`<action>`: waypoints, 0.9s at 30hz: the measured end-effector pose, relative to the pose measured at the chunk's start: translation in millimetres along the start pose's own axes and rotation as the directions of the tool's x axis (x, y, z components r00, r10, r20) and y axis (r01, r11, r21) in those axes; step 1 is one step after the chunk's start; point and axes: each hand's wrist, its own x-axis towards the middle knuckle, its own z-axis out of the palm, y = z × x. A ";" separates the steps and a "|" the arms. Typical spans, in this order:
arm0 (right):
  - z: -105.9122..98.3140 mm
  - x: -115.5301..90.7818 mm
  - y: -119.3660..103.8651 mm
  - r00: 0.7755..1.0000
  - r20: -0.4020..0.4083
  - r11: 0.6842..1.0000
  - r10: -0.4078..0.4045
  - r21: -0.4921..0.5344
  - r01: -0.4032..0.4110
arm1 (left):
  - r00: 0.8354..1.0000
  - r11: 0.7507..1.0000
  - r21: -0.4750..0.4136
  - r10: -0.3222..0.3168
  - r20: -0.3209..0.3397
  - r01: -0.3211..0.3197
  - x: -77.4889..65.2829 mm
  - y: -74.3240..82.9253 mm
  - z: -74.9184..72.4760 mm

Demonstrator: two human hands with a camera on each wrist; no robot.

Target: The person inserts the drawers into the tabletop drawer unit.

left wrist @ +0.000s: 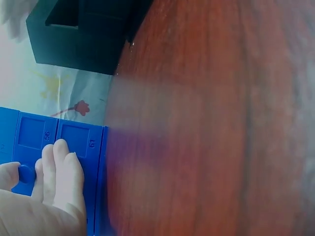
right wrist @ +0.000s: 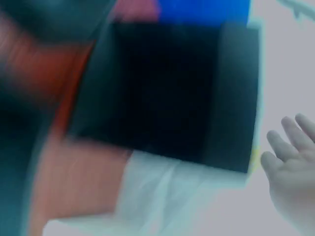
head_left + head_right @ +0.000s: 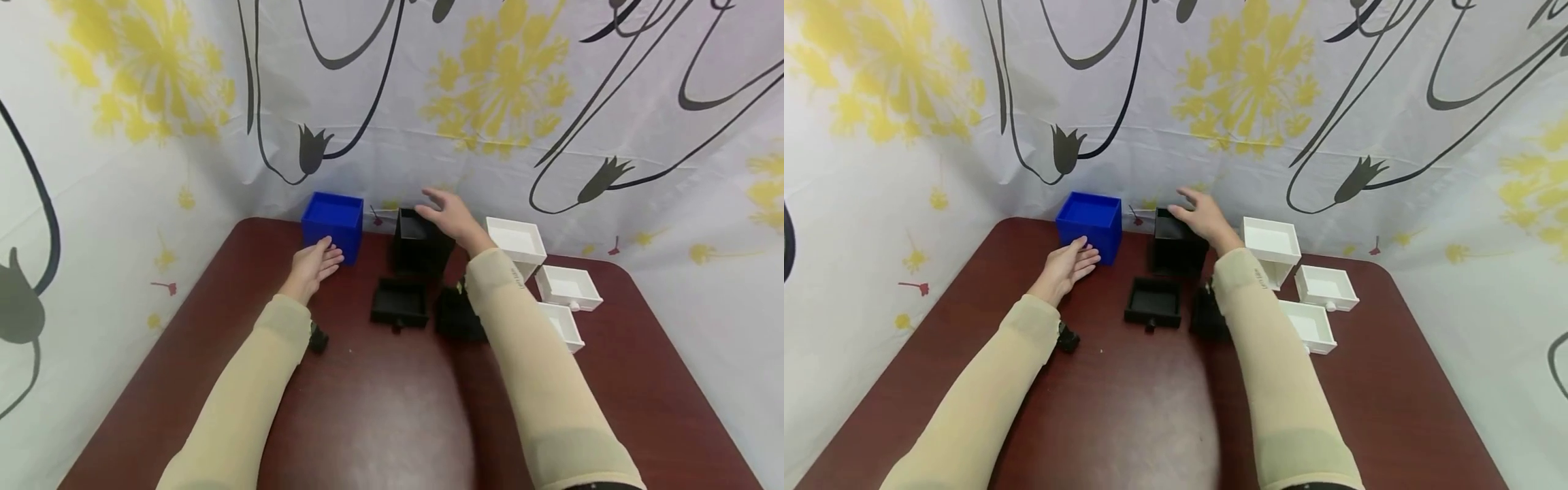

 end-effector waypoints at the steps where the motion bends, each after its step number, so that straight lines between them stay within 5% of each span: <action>1: -6.3 -3.0 9.0 0.999 0.030 0.999 0.037 -0.008 -0.037 | 1.000 1.000 -0.002 0.001 0.002 -0.001 0.4 1.5 -0.3; 4: -15.6 -9.1 31.9 0.988 0.113 0.994 0.100 -0.043 -0.096 | 1.000 1.000 -0.003 -0.001 0.018 0.001 1.8 4.3 -1.4; 8: -13.5 -12.8 49.1 0.987 0.144 0.998 0.070 -0.015 -0.069 | 0.999 1.000 0.002 -0.005 0.044 0.005 1.8 4.9 -2.6; 18: -8.5 -10.8 53.0 0.989 0.135 0.997 0.064 0.036 -0.070 | 0.997 0.999 -0.020 -0.037 0.069 0.038 -5.6 7.1 -8.2; 27: -7.3 -13.7 57.1 0.994 0.094 0.998 0.056 -0.028 -0.053 | 0.968 0.976 0.195 -0.134 0.214 0.092 -27.0 2.8 -6.4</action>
